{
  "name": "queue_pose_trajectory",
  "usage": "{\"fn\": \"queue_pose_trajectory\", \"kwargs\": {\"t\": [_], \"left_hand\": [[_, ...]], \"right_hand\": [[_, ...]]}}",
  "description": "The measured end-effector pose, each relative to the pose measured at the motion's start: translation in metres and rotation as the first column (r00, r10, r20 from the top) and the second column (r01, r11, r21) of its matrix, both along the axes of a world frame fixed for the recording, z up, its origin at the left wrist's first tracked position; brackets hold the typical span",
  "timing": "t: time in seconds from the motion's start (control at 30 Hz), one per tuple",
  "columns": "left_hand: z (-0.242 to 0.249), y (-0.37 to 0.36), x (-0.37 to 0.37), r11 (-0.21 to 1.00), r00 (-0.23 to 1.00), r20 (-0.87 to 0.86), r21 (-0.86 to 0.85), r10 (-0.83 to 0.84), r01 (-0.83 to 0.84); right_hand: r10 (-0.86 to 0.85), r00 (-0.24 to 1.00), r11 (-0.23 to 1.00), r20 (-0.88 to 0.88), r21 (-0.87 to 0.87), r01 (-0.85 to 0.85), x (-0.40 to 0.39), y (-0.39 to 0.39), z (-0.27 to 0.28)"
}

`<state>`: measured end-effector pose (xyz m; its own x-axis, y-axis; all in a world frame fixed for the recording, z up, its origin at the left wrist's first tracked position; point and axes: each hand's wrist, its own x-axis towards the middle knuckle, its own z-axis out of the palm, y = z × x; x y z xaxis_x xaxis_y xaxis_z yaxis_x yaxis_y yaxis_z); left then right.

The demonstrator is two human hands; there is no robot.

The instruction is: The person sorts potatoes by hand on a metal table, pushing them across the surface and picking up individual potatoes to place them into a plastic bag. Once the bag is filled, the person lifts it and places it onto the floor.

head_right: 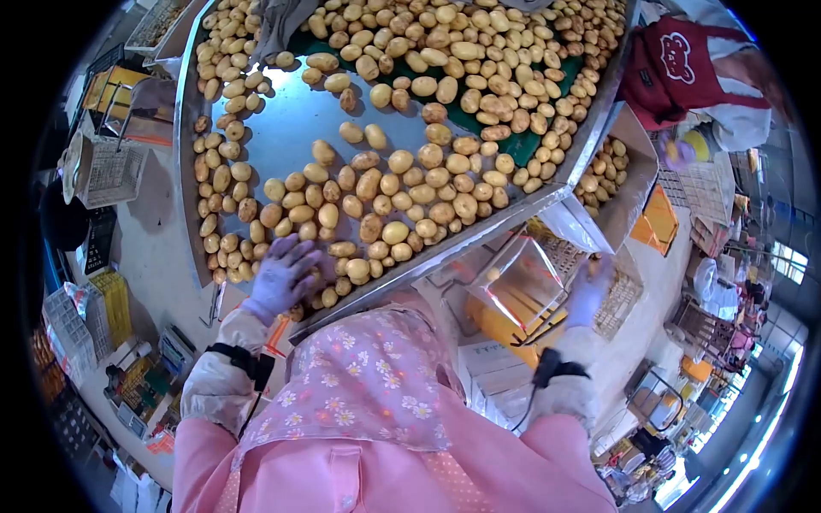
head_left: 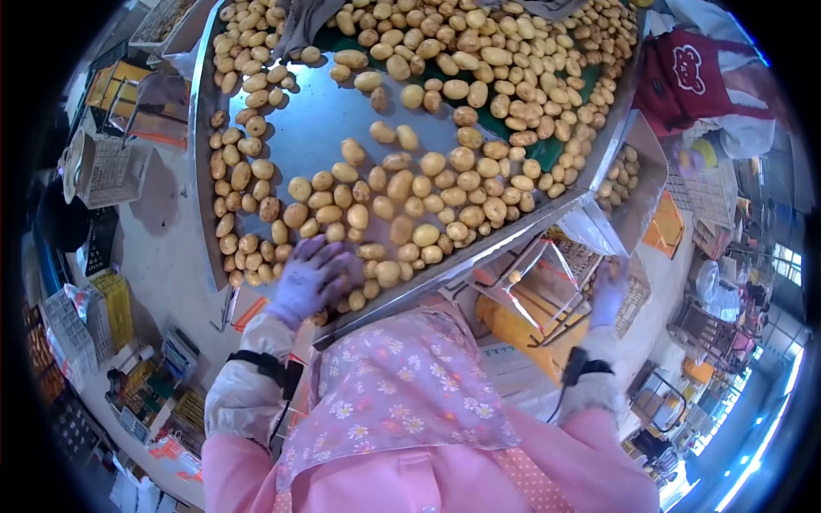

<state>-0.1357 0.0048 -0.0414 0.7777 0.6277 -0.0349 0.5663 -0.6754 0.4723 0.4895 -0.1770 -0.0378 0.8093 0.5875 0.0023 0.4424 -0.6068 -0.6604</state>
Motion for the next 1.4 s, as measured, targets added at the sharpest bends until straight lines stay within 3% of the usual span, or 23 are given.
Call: {"fn": "queue_pose_trajectory", "kwargs": {"t": [0.07, 0.1, 0.17, 0.2, 0.23, 0.27, 0.3, 0.33, 0.37, 0.47, 0.53, 0.63, 0.7, 0.83, 0.87, 0.93, 0.97, 1.0, 1.03, 1.17, 1.23, 1.37, 1.4], "left_hand": [[-0.008, -0.004, -0.015, 0.950, 0.956, -0.054, -0.109, 0.288, -0.293], [-0.005, -0.004, -0.008, 0.949, 0.954, -0.059, -0.105, 0.292, -0.297], [0.006, -0.001, 0.027, 0.811, 0.811, 0.044, 0.022, 0.583, -0.584], [0.022, 0.004, 0.052, 0.868, 0.858, 0.135, -0.039, 0.495, -0.495], [0.004, -0.004, 0.066, 0.884, 0.865, 0.201, -0.191, 0.460, -0.426], [0.016, -0.007, 0.086, 0.925, 0.940, 0.141, -0.270, 0.311, -0.266], [0.014, -0.009, 0.098, 0.960, 0.957, 0.249, -0.268, 0.151, -0.082], [0.013, -0.013, 0.099, 0.991, 0.987, 0.153, -0.113, -0.058, 0.076], [0.002, -0.018, 0.090, 0.993, 0.989, 0.148, -0.109, -0.031, 0.048], [-0.001, -0.017, 0.040, 0.993, 0.997, 0.075, -0.115, 0.027, -0.018], [0.005, -0.020, -0.007, 0.990, 0.998, 0.016, -0.126, 0.066, -0.063], [0.005, -0.031, -0.073, 0.986, 0.988, -0.069, -0.083, 0.138, -0.143], [0.000, -0.034, -0.098, 0.932, 0.951, -0.087, -0.193, 0.296, -0.307], [0.001, 0.025, -0.076, 0.779, 0.779, -0.023, -0.006, 0.627, -0.627], [-0.003, 0.044, -0.063, 0.762, 0.767, 0.014, -0.120, 0.642, -0.636], [-0.013, 0.061, -0.049, 0.735, 0.747, 0.054, -0.239, 0.663, -0.635], [-0.018, 0.065, -0.044, 0.799, 0.812, -0.058, -0.150, 0.581, -0.583], [-0.021, 0.065, -0.042, 0.859, 0.854, -0.180, -0.074, 0.488, -0.507], [-0.018, 0.064, -0.042, 0.874, 0.864, -0.196, -0.062, 0.463, -0.482], [-0.015, 0.050, -0.053, 0.855, 0.848, -0.232, -0.102, 0.477, -0.509], [-0.013, 0.042, -0.058, 0.857, 0.845, -0.233, -0.078, 0.481, -0.509], [-0.011, 0.025, -0.045, 0.782, 0.778, -0.107, -0.005, 0.619, -0.623], [-0.005, 0.024, -0.035, 0.787, 0.784, -0.096, -0.003, 0.614, -0.617]], "right_hand": [[-0.145, 0.809, 0.832, 0.569, -0.373, 0.411, 0.032, -0.015, 0.008], [-0.143, 0.813, 0.835, 0.564, -0.373, 0.405, 0.024, 0.001, 0.008], [0.316, 0.701, 0.948, 0.640, -0.240, -0.208, -0.050, 0.078, 0.020], [0.327, 0.794, 0.932, 0.513, -0.037, -0.359, -0.107, 0.121, 0.021], [0.265, 0.948, 0.946, 0.178, -0.238, -0.220, -0.165, 0.173, 0.026], [0.328, 0.912, 0.936, -0.246, 0.213, -0.280, -0.200, 0.188, -0.007], [0.603, 0.731, 0.797, 0.320, -0.189, -0.574, -0.243, 0.211, -0.026], [0.642, 0.694, 0.736, 0.326, -0.515, -0.440, -0.296, 0.226, -0.034], [0.647, 0.693, 0.737, 0.318, -0.492, -0.463, -0.328, 0.229, -0.039], [0.970, 0.239, 0.223, 0.051, -0.581, -0.782, -0.379, 0.207, -0.022], [0.976, -0.171, -0.118, 0.132, -0.337, -0.934, -0.324, 0.182, -0.048], [0.990, -0.136, -0.112, 0.022, -0.452, -0.885, -0.260, 0.247, -0.020], [0.947, -0.036, 0.209, 0.318, -0.701, -0.682, -0.220, 0.313, -0.039], [0.731, 0.578, 0.669, 0.362, -0.546, -0.504, -0.284, 0.433, -0.042], [0.711, 0.573, 0.695, 0.409, -0.536, -0.479, -0.304, 0.450, -0.054], [0.757, 0.523, 0.636, 0.392, -0.628, -0.448, -0.351, 0.450, -0.037], [0.781, 0.304, 0.612, 0.545, -0.572, -0.546, -0.354, 0.434, -0.053], [0.807, 0.328, 0.514, 0.491, -0.312, -0.799, -0.360, 0.415, -0.064], [0.915, 0.079, 0.330, 0.396, -0.620, -0.712, -0.374, 0.384, -0.041], [0.978, 0.145, 0.186, 0.149, -0.316, -0.930, -0.356, 0.249, -0.022], [1.000, 0.015, 0.021, 0.017, -0.435, -0.900, -0.317, 0.204, -0.005], [0.985, 0.126, 0.053, -0.115, -0.495, -0.868, -0.256, 0.172, 0.002], [0.971, 0.235, 0.222, 0.036, -0.488, -0.844, -0.247, 0.166, -0.007]]}}
